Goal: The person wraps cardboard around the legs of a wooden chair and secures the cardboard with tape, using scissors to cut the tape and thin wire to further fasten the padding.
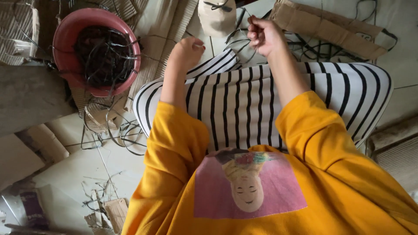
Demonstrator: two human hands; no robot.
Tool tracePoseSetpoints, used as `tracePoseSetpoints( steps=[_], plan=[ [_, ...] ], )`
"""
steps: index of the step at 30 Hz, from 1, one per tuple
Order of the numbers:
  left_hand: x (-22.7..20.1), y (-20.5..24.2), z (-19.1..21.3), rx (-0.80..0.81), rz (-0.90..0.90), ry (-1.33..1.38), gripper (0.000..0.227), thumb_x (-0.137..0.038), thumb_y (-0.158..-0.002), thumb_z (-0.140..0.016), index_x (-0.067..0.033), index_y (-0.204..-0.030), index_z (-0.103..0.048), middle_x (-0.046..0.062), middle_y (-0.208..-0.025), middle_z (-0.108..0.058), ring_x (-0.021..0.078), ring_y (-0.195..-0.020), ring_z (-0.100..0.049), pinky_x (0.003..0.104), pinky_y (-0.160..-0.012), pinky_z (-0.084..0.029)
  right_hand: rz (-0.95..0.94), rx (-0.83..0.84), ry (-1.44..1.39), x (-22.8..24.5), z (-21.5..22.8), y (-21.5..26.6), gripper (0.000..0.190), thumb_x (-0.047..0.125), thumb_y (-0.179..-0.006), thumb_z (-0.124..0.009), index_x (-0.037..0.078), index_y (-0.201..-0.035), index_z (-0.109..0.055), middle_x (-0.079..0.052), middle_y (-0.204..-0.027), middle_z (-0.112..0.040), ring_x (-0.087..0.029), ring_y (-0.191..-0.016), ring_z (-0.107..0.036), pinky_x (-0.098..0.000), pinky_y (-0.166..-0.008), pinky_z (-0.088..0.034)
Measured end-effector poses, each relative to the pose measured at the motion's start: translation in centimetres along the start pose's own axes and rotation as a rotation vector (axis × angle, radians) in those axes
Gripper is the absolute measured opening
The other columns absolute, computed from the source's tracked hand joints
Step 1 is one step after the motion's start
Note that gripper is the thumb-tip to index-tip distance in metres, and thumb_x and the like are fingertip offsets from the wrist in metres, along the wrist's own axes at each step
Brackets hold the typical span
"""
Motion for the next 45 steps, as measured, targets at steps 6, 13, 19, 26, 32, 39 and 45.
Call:
tracePoseSetpoints(
  steps=[6,13,19,26,32,39,45],
  plan=[
    [4.1,-8.9,-3.7,0.06,-0.022,-0.071,0.06,-0.007,-0.089,-0.039,-0.019,-0.146,-0.053,0.005,-0.136,-0.065,0.0279,-0.12,-0.062,0.043,-0.093,-0.054,-0.183,-0.06,-0.072,-3.4,5.0,-6.5,0.016,0.018,-0.096,-0.065,0.012,-0.082,-0.069,0.005,-0.062,-0.062,-0.003,-0.047,-0.046,-0.0156,-0.037,-0.02],
    [7.9,-12.5,-0.5,-0.178,0.201,-0.028,0.074,0.001,-0.094,-0.044,-0.0154,-0.162,-0.02,0.007,-0.166,-0.028,0.0382,-0.149,-0.029,0.053,-0.118,-0.036,-0.128,-0.228,0.19,-2.7,4.8,-5.4,0.015,0.024,-0.1,-0.068,0.013,-0.089,-0.068,0.002,-0.071,-0.067,-0.005,-0.052,-0.055,-0.0186,-0.039,-0.032],
    [8.1,-12.9,-0.7,-0.169,0.222,-0.1,0.075,0.002,-0.094,-0.048,-0.0158,-0.161,-0.02,-0.001,-0.171,-0.011,0.0403,-0.153,-0.019,0.054,-0.121,-0.028,0.243,-0.407,0.793,1.7,1.0,-0.2,0.046,0.011,-0.093,-0.075,0.004,-0.132,-0.052,-0.006,-0.096,-0.073,-0.007,-0.065,-0.074,-0.0156,-0.045,-0.065],
    [7.8,-13.2,-0.8,-0.222,0.202,-0.077,0.07,0.005,-0.09,-0.047,-0.0166,-0.155,-0.034,0.004,-0.17,-0.016,0.0402,-0.149,-0.028,0.055,-0.117,-0.032,0.365,-0.42,0.85,2.0,1.0,0.5,0.014,0.023,-0.104,-0.063,0.01,-0.104,-0.067,-0.001,-0.087,-0.075,-0.005,-0.061,-0.07,-0.0158,-0.048,-0.061],
    [7.7,-13.4,-0.8,-0.205,0.237,-0.087,0.066,-0.001,-0.095,-0.047,-0.0134,-0.157,-0.03,0.004,-0.17,-0.014,0.0393,-0.15,-0.026,0.053,-0.119,-0.03,0.193,-0.366,1.136,-2.6,-5.3,3.9,0.036,0.043,-0.099,-0.065,0.011,-0.114,-0.067,0.002,-0.085,-0.07,-0.007,-0.068,-0.066,-0.0172,-0.061,-0.058],
    [7.8,-13.4,-1.2,-0.221,0.241,-0.114,0.06,-0.008,-0.096,-0.05,-0.0155,-0.154,-0.035,0.005,-0.17,-0.014,0.0391,-0.148,-0.031,0.053,-0.114,-0.034,0.007,-0.222,0.464,-9.2,-10.2,1.7,0.078,0.046,-0.08,-0.076,0.009,-0.146,-0.059,0.009,-0.055,-0.035,-0.007,-0.049,-0.037,-0.022,-0.042,-0.037],
    [8.1,-13.7,-1.5,-0.207,0.227,-0.121,0.058,-0.009,-0.094,-0.046,-0.0126,-0.152,-0.036,0.002,-0.17,-0.015,0.0391,-0.145,-0.032,0.053,-0.113,-0.034,-0.048,-0.178,0.113,-10.0,-8.0,-0.2,0.026,0.034,-0.094,-0.071,0.012,-0.105,-0.075,0.011,-0.061,-0.044,-0.005,-0.052,-0.041,-0.0212,-0.041,-0.029]
  ],
)
Point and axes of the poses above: each hand's wrist, its own y-axis away from the middle knuckle, its own z-axis out of the back of the hand, x = y × z, the point moved 8 cm from there along -y, towards the middle knuckle
